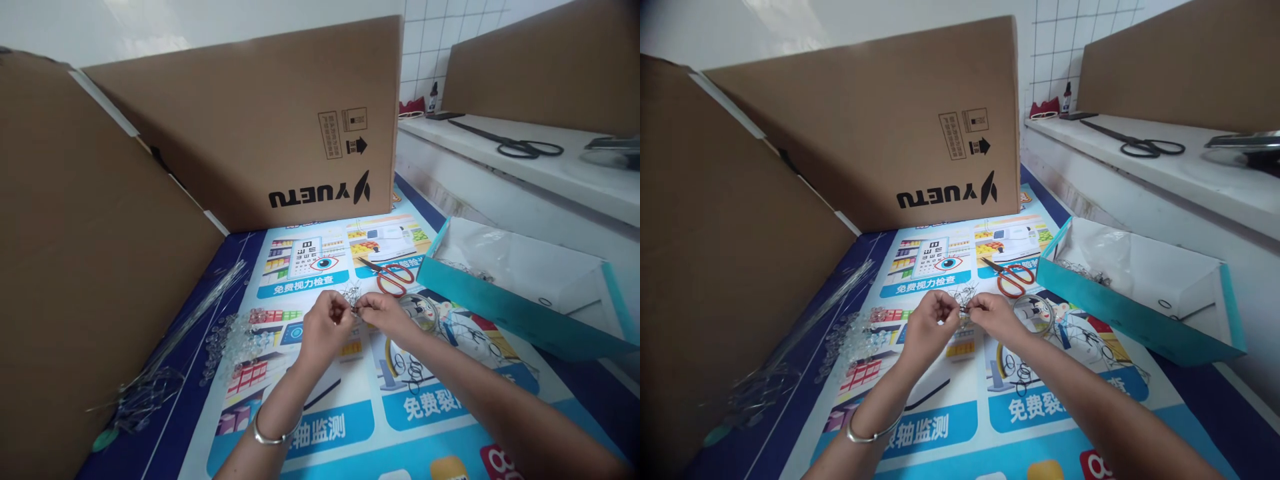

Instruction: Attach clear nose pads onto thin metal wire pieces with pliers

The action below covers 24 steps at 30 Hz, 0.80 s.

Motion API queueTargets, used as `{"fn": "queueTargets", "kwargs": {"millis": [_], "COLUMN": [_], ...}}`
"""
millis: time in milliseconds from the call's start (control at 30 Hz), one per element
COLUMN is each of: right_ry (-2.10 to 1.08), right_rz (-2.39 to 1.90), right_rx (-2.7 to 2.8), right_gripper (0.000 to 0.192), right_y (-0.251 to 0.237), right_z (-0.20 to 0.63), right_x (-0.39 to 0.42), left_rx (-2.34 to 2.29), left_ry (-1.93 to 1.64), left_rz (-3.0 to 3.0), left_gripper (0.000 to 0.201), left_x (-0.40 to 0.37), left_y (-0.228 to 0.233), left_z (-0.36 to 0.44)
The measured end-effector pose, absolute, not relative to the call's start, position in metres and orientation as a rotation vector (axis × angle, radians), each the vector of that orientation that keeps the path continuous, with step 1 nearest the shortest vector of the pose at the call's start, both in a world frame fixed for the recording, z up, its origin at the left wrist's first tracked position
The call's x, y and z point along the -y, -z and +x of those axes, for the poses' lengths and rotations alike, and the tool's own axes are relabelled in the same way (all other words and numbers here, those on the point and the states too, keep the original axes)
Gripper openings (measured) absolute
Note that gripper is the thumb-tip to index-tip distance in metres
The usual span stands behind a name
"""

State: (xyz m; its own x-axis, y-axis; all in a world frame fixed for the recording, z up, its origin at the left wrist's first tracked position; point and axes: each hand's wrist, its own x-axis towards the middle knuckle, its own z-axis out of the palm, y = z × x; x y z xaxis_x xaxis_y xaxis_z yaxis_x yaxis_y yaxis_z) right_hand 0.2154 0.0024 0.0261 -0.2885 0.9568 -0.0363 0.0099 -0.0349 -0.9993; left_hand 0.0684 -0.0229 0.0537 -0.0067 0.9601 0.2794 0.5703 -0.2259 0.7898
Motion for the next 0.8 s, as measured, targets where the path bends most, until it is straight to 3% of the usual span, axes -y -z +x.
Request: {"fn": "queueTargets", "kwargs": {"millis": [200,467,800], "right_ry": [-1.664,-1.903,-1.767], "right_rz": [-1.001,-0.895,-0.936], "right_rx": [1.185,1.024,1.070], "right_gripper": [0.004,0.011,0.013], "right_y": [-0.023,-0.025,-0.029], "right_z": [0.217,0.221,0.226], "right_x": [-0.001,-0.005,0.002], "left_rx": [-1.307,-1.379,-1.312], "left_ry": [-1.011,-1.083,-1.148], "left_rz": [1.622,1.595,1.551], "left_gripper": [0.009,0.009,0.009], "left_x": [0.019,0.018,0.017], "left_y": [-0.054,-0.047,-0.046], "left_z": [0.065,0.069,0.066]}}
